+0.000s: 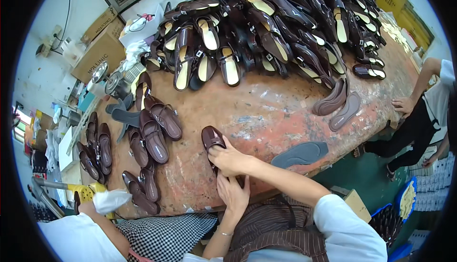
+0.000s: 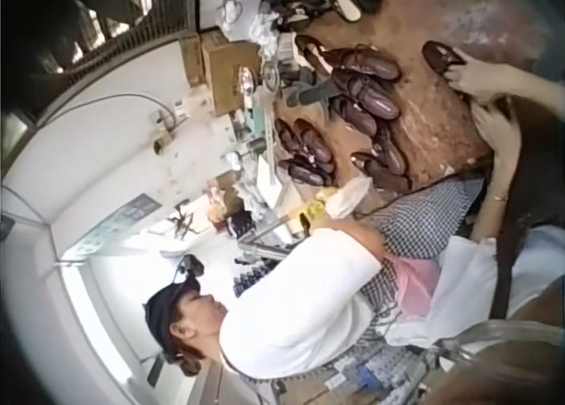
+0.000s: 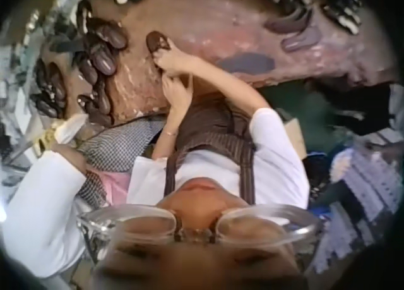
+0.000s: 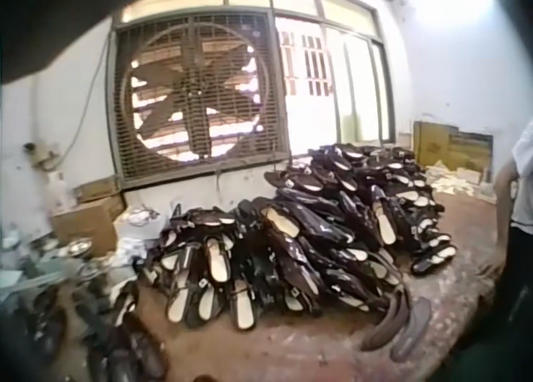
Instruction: The person inserts insoles into shoes, presses them into place inside each shoe by hand, and fastens the buckles on the shoe straps.
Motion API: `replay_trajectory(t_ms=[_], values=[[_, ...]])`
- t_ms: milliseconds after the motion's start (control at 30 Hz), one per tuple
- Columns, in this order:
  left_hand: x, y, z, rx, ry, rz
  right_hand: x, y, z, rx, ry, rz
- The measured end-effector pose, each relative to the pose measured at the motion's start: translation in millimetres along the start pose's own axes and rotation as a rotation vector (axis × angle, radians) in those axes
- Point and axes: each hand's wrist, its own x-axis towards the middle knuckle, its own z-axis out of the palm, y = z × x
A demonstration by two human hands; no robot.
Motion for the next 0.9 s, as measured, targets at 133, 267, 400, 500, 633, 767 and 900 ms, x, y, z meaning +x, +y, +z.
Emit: replay_trajectory(t_ms=[133,267,400,500,633,767,900], values=[[24.0,-16.8,-21.5,-0.269,0.102,-0.052,-87.5,3.1,-59.9,0.54,0.353,0.045],[52.4,-48.9,-92.7,-0.377,0.23,-0.085,-193.6,32.2,-75.5,0.156,0.318,0.456],[98.3,-100.2,-141.6,0.073,0.488,-0.101,-229.2,33.4,-52.8,0.021,0.137,0.506],[127.2,-120.3,-148.8,0.255,0.472,-0.156,-222.9,37.3,-51.7,0.087,0.14,0.516],[176.4,-47.9,-97.4,0.06,0.333,-0.024,-220.6,52.6,-44.8,-0.026,0.181,0.49],[249.2,-11.6,-3.8,-0.175,-0.054,0.072,-217.7,45.4,-71.7,0.035,0.124,0.498],[320.6,-15.2,91.6,-0.216,-0.105,-0.165,-224.3,38.4,-64.3,0.101,0.091,0.633]])
